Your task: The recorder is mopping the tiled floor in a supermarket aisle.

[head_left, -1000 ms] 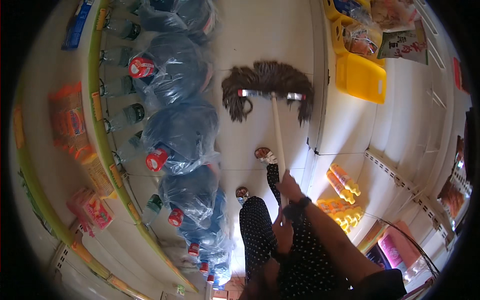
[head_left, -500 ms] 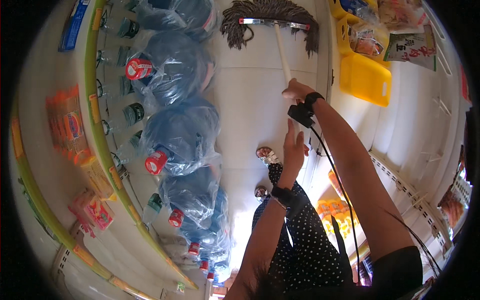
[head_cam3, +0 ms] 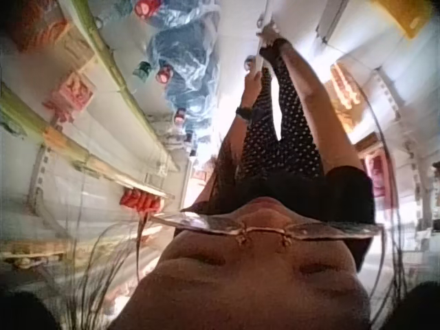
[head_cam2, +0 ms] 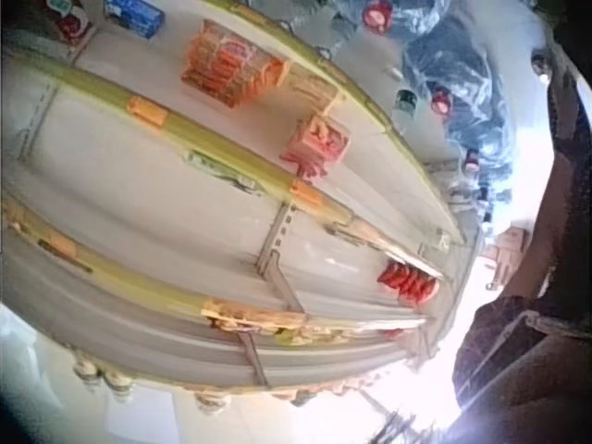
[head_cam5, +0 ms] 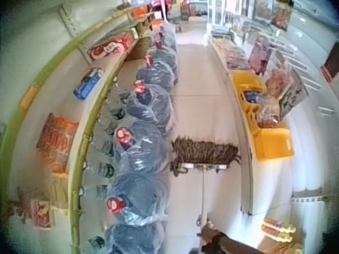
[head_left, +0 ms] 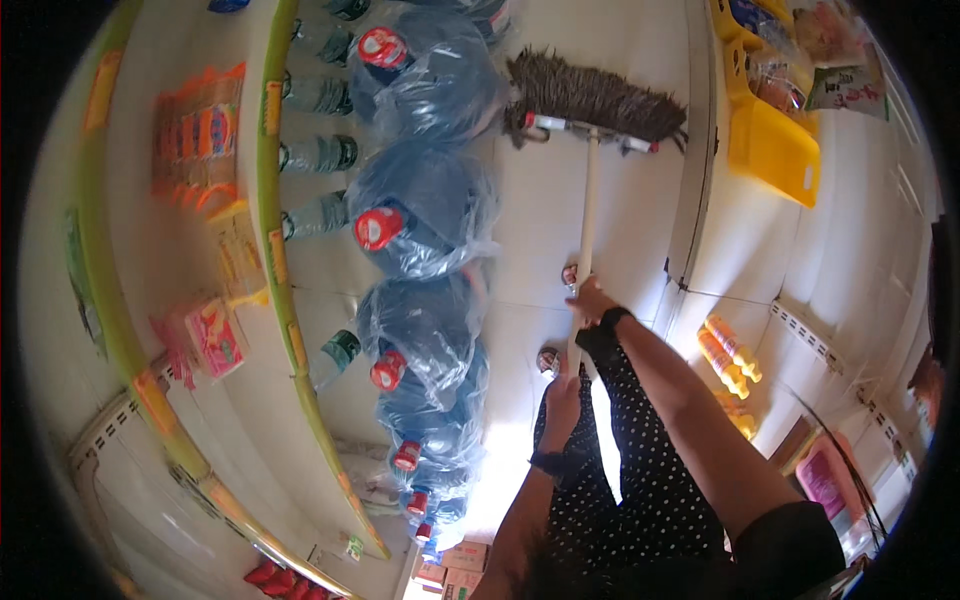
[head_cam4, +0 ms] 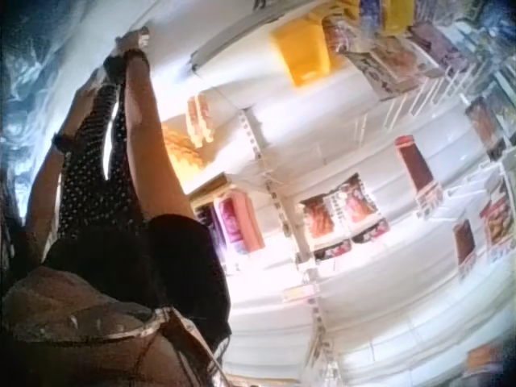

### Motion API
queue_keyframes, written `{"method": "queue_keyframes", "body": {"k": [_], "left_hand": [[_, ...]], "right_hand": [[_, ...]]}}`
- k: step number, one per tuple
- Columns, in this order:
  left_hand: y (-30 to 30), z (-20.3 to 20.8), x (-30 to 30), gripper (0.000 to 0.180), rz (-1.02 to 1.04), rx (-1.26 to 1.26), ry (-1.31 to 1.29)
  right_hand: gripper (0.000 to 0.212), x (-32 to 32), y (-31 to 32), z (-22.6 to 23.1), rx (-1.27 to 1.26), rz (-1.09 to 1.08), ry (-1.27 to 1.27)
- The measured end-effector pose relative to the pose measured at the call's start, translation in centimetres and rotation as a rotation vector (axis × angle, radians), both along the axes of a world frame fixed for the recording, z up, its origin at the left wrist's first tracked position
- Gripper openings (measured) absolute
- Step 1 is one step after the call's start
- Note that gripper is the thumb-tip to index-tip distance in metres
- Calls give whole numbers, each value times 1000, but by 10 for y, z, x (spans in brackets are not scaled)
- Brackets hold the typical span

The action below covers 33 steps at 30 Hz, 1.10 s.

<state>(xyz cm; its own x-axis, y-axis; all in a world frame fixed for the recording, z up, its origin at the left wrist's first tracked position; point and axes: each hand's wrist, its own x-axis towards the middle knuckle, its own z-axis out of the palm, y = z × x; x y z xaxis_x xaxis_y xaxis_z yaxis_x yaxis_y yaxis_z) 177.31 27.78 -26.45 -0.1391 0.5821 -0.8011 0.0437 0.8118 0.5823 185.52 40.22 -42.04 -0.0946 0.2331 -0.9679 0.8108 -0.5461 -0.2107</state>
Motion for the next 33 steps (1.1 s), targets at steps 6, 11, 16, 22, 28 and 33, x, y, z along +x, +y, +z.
{"method": "queue_keyframes", "body": {"k": [6, 11, 16, 22, 28, 33], "left_hand": [[-184, 68, -12, 53, 58, -375, -78], [-285, 138, -24, 50, 181, -534, -211], [-323, 175, -16, 47, -65, -441, 58], [-344, 165, -25, 45, -49, -456, 227], [-313, 138, -12, 34, -8, -338, 179], [-225, 112, -24, 33, 84, -256, 129]], "right_hand": [[57, -17, -198, 55, -62, 93, 83], [95, -7, -336, 97, -176, 246, 224], [68, 20, -427, 112, -272, 393, 348], [20, 2, -467, 117, 282, 865, 553], [50, 19, -455, 88, 115, 178, 92], [52, 3, -303, 74, -9, 157, 139]]}}
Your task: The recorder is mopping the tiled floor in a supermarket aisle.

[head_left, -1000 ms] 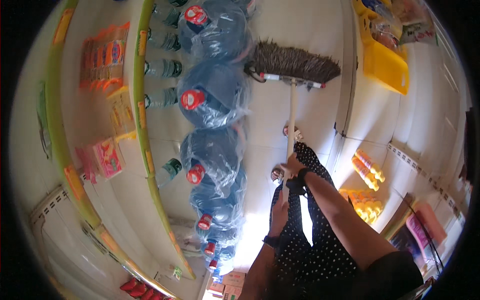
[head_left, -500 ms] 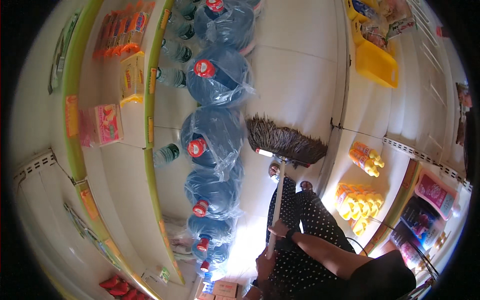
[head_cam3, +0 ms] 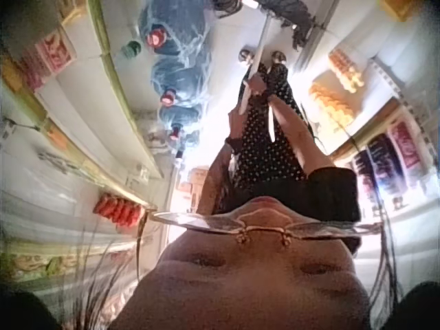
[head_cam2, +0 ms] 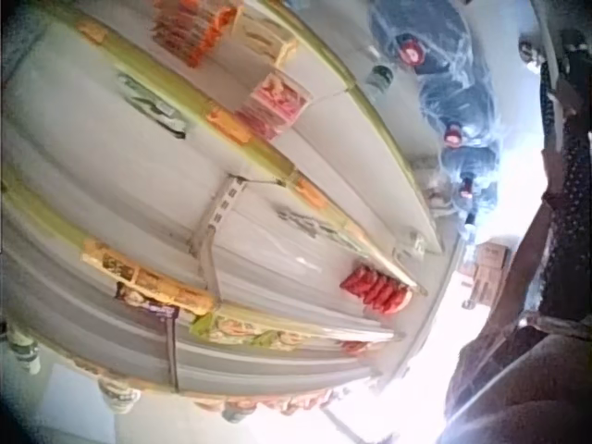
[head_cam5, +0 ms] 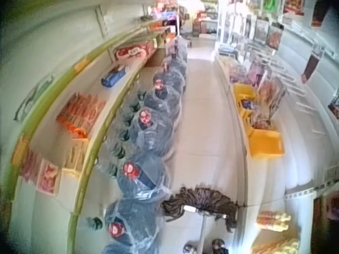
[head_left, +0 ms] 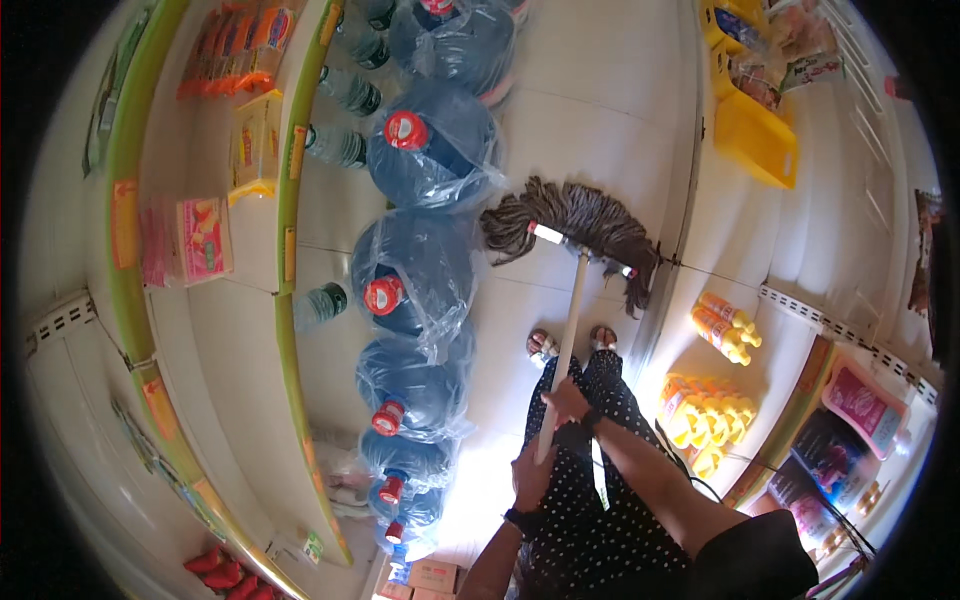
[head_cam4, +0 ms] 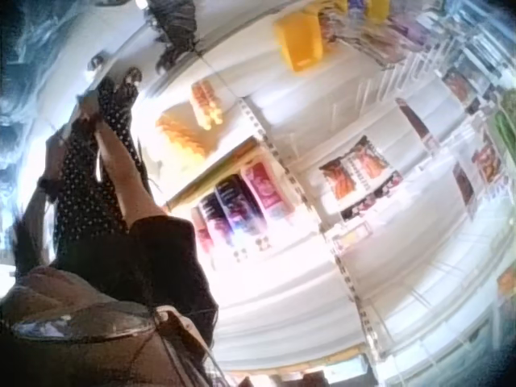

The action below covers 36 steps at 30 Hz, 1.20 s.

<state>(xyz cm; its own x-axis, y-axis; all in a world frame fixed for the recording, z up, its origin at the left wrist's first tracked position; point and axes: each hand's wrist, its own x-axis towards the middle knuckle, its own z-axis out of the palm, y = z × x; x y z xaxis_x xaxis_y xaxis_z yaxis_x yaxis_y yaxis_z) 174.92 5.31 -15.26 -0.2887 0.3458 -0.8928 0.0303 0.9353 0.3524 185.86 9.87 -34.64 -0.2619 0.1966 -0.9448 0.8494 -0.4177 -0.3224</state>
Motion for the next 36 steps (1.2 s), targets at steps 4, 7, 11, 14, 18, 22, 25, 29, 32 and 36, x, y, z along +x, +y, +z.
{"method": "queue_keyframes", "body": {"k": [4, 7, 11, 14, 18, 22, 25, 29, 32, 36], "left_hand": [[93, -23, 4, 36, -27, 106, 82], [159, -44, 12, 42, -5, 159, 149], [254, -61, 25, 42, 129, 192, 23], [315, -76, 39, 43, 158, 310, 58], [397, -83, 41, 44, 362, 136, -193], [475, -82, 53, 48, 504, 40, -376], [527, -82, 50, 51, 502, 6, -402], [602, -78, 47, 48, 502, 29, -457], [652, -79, 43, 30, 556, 43, -432], [707, -99, 38, 22, 860, -61, -821]], "right_hand": [[26, -13, 130, 7, 46, -94, -84], [12, -21, 219, 9, 86, -119, -114], [12, -1, 316, -16, 659, 623, 186], [11, 4, 383, -42, 582, 777, 81], [27, -9, 464, -25, 236, -122, -228], [33, 2, 547, -31, 159, -33, -275], [31, -5, 610, -5, 77, -6, -187], [26, 0, 676, -10, 143, -77, -225], [25, -4, 724, -19, 148, -110, -215], [27, 14, 782, -52, 243, 88, -155]]}}
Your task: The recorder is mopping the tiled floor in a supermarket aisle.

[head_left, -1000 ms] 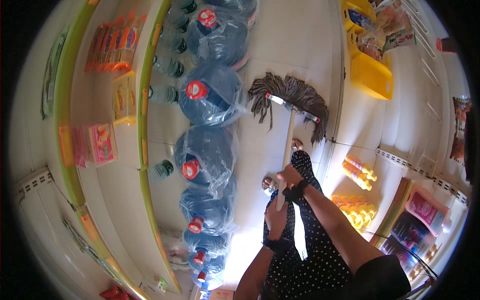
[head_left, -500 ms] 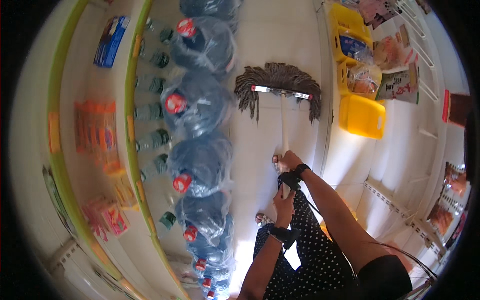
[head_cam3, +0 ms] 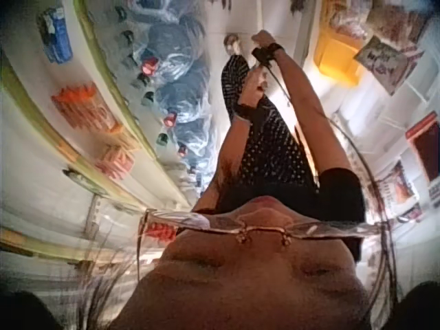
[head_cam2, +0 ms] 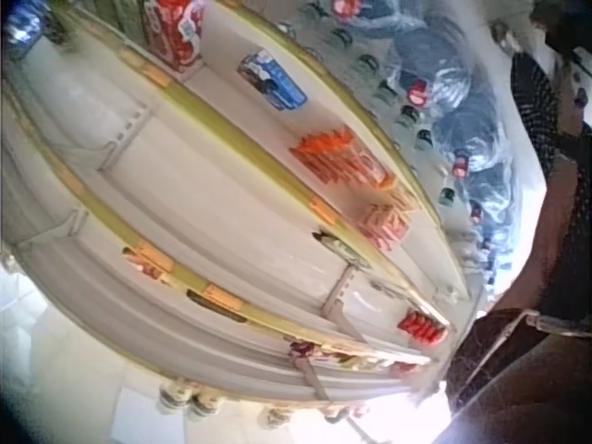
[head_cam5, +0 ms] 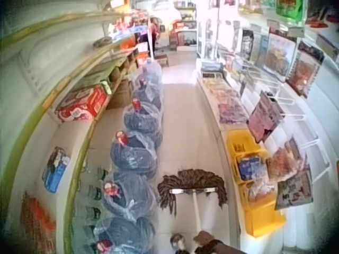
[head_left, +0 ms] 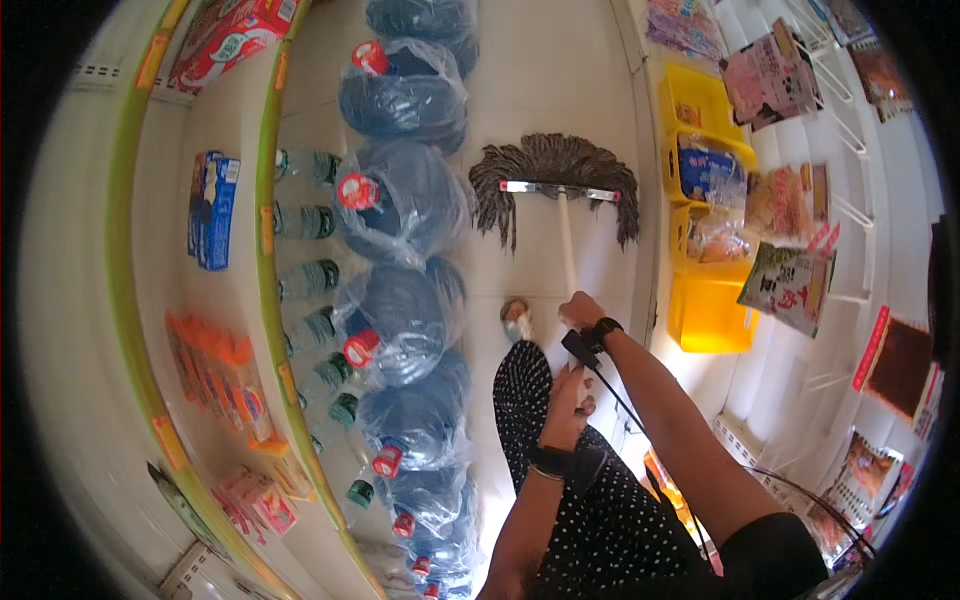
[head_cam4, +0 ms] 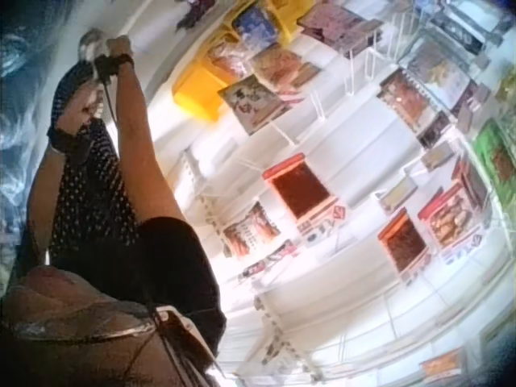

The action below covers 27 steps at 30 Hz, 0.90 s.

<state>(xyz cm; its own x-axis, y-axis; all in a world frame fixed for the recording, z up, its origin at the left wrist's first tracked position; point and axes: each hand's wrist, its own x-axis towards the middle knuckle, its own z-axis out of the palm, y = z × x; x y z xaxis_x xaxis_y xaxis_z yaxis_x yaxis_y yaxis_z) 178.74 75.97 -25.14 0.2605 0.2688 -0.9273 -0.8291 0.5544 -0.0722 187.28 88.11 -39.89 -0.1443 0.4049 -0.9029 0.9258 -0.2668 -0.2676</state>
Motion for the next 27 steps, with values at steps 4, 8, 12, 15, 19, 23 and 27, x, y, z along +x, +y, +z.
{"method": "queue_keyframes", "body": {"k": [4, 8, 12, 15, 19, 23, 27], "left_hand": [[67, 10, -14, 16, 115, -21, -100], [129, -2, -22, 26, 264, -1, -249], [205, -7, -27, 26, 298, -57, -365], [270, -2, -39, 24, 245, -44, -272], [350, 1, -59, 25, 210, -86, -185], [427, -3, -67, 22, 155, -52, -97], [506, -8, -60, 21, 128, -118, -16]], "right_hand": [[29, -19, 56, 0, 13, -251, -120], [31, -38, 142, 38, 34, -307, -104], [25, -30, 217, 16, -41, -139, 55], [19, -30, 265, 1, 135, 90, 218], [11, -45, 339, -6, 268, 382, 264], [12, -53, 411, -24, 234, 238, 235], [29, -53, 479, -34, 27, -447, 177]]}}
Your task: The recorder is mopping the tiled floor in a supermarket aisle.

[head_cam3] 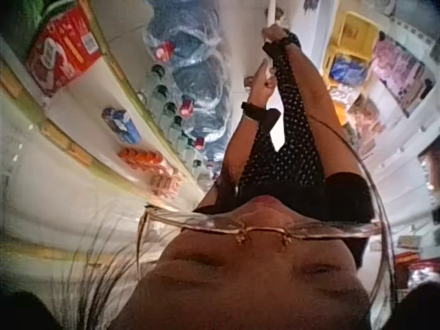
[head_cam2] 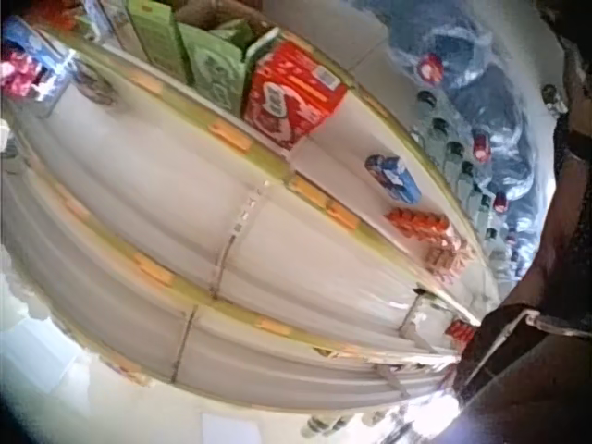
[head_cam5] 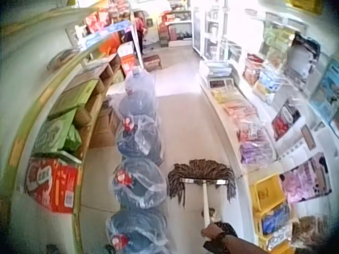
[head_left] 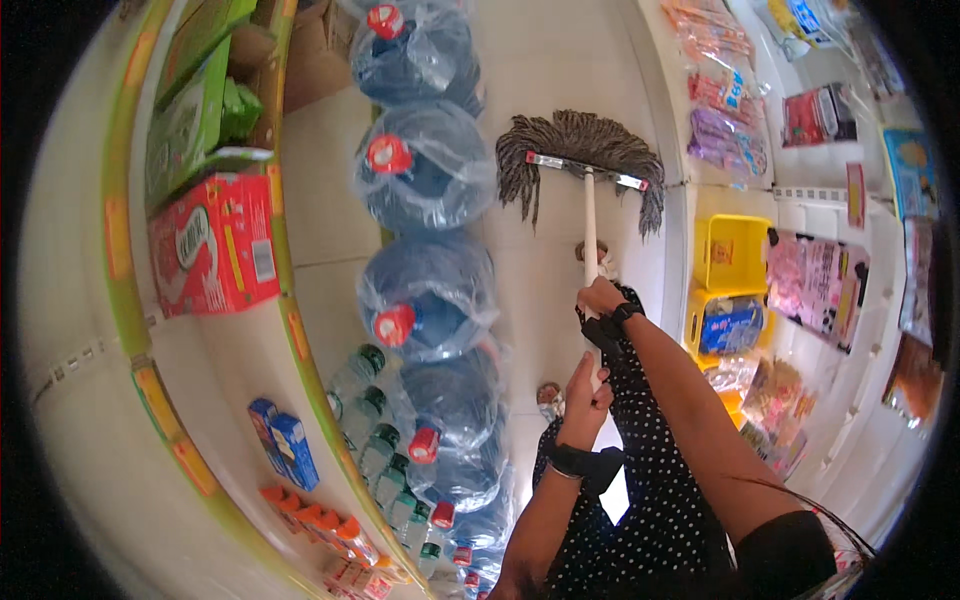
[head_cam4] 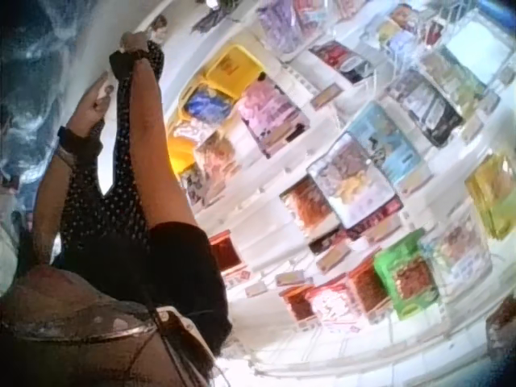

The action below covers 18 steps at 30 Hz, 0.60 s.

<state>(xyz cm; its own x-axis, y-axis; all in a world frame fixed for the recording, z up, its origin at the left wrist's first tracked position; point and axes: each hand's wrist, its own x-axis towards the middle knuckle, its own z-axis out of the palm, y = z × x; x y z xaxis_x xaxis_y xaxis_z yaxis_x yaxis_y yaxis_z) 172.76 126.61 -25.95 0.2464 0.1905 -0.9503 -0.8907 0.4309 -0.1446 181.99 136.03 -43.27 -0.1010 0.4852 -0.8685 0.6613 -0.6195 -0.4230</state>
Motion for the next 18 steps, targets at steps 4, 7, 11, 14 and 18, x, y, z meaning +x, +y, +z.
{"method": "queue_keyframes", "body": {"k": [4, 7, 11, 14, 18], "left_hand": [[72, -12, 8, 22, -94, 53, 61], [130, -33, 15, 22, -30, 52, 33], [213, -51, 28, 22, -14, 107, 55], [258, -69, 37, 23, -6, 155, 50], [291, -80, 50, 26, -21, 171, 37]], "right_hand": [[38, 6, 73, -18, 100, -116, -11], [37, 3, 155, -13, 5, 53, -62], [33, 17, 248, -22, 39, 81, -14], [27, 20, 306, -32, -14, 124, -118], [26, 29, 351, -33, -9, 212, -109]]}}
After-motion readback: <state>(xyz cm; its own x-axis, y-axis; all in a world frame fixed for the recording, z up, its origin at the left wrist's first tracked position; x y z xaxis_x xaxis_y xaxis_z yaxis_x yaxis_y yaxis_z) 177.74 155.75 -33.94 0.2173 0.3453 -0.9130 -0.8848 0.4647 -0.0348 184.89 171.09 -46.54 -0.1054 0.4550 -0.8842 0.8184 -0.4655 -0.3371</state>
